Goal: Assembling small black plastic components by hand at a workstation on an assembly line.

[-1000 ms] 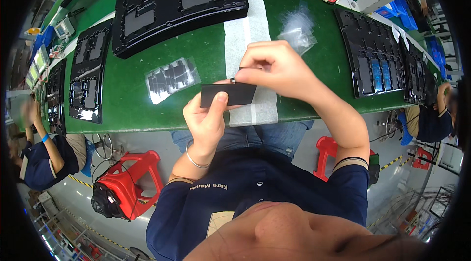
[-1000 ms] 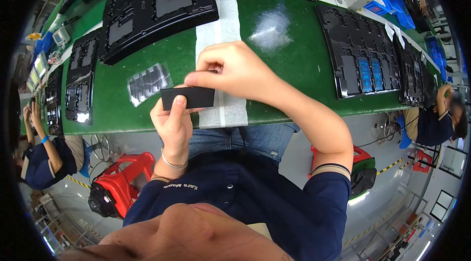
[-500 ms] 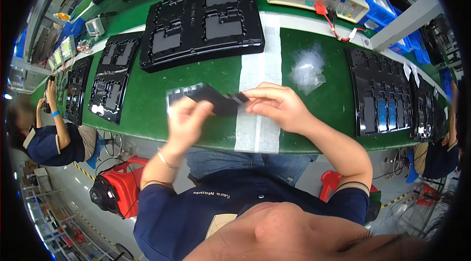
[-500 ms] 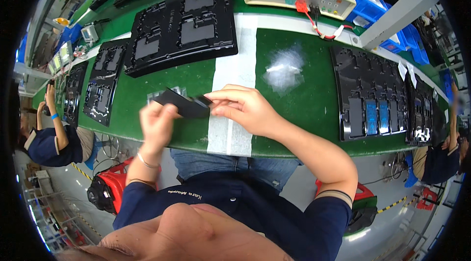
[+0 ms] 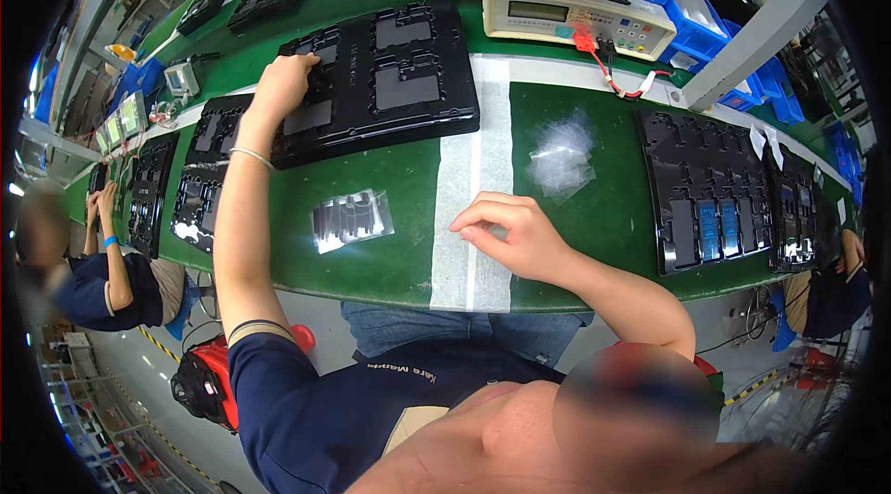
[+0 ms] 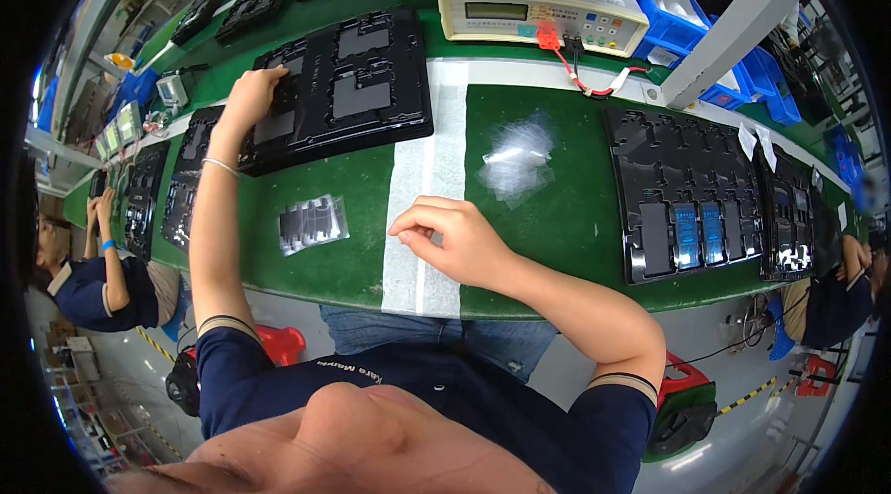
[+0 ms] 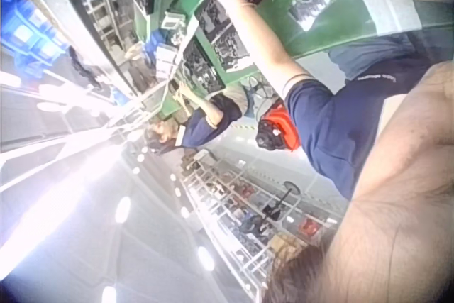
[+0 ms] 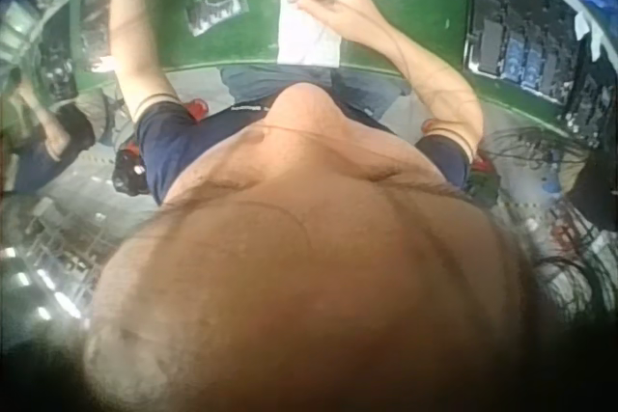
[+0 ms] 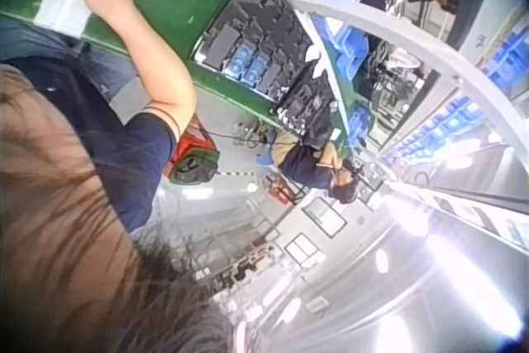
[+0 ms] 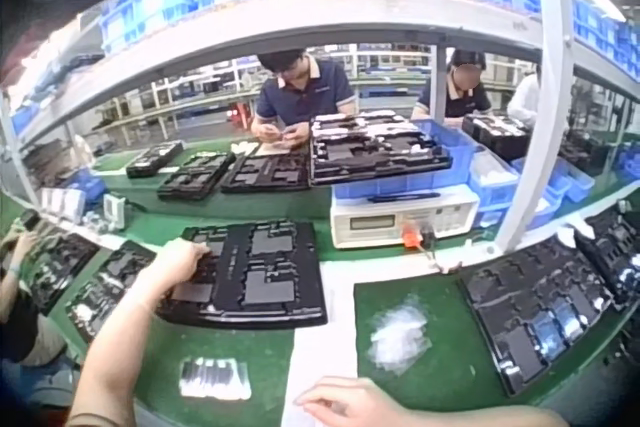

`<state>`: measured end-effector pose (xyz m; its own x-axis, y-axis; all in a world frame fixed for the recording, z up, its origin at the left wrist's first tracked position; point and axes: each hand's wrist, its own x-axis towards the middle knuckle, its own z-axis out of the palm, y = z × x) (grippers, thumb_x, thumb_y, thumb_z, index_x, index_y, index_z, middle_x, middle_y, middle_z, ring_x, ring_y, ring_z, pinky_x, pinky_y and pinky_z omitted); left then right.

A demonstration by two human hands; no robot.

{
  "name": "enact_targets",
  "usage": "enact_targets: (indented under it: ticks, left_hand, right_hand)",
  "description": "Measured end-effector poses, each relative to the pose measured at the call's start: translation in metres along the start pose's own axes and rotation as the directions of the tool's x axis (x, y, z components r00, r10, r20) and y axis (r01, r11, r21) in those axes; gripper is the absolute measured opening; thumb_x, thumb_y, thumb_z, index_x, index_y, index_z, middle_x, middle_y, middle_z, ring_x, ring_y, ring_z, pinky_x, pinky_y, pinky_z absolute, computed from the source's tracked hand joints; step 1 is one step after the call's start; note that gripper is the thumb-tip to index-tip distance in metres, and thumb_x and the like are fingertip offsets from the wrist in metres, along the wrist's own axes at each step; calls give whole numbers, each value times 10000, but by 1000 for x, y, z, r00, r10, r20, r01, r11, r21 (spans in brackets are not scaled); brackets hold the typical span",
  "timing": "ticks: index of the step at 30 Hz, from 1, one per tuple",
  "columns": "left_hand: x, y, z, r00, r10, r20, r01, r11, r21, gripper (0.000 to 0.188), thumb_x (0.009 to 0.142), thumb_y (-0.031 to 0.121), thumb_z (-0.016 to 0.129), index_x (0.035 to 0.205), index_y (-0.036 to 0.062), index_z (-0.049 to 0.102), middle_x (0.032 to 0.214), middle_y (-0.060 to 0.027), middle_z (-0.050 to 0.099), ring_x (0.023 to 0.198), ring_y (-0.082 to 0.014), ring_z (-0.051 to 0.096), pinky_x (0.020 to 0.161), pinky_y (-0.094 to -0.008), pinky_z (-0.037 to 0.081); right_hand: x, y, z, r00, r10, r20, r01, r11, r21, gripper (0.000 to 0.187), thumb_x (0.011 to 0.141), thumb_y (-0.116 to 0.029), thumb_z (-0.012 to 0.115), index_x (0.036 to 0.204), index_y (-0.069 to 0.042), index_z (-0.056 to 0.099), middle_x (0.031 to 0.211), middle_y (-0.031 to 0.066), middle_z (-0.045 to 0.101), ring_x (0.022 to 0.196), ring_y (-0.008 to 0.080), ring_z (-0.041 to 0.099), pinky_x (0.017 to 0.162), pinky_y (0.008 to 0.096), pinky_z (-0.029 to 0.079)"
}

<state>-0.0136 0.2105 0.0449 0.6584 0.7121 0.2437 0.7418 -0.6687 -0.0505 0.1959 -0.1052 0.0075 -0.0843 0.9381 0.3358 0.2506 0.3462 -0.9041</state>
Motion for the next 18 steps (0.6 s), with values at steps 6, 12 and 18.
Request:
enact_targets:
  ticks: [6, 12, 18]
  left_hand:
    - [59, 72, -47, 997, -37, 63, 72, 597, -799, 421, 876, 325, 536, 1152, 7, 535, 913, -60, 613, 812, -169, 604, 739, -279, 491]
    - [130, 159, -66, 972, -141, 190, 207, 121, -971, 547, 792, 523, 581, 1087, 66, 524, 764, 33, 510, 707, -102, 507, 679, -262, 476]
    - [172, 155, -55, 971, -177, 163, 219, 368, -904, 287, 782, 380, 624, 904, 121, 613, 683, 68, 533, 622, -50, 494, 558, -212, 390]
  right_hand:
    - [4, 8, 5, 998, -19, 52, 22, 998, -62, 85, 802, -73, 570, 840, -29, 632, 757, 64, 596, 598, 164, 556, 544, 272, 451]
    - [2, 10, -1, 998, 1, 62, 4, 996, -91, 90, 799, -79, 566, 838, -29, 630, 763, 68, 597, 599, 171, 562, 557, 283, 458]
    - [0, 11, -1, 994, 20, 111, -3, 988, -156, 94, 814, -80, 568, 875, -35, 625, 808, 70, 608, 690, 181, 608, 601, 273, 493]
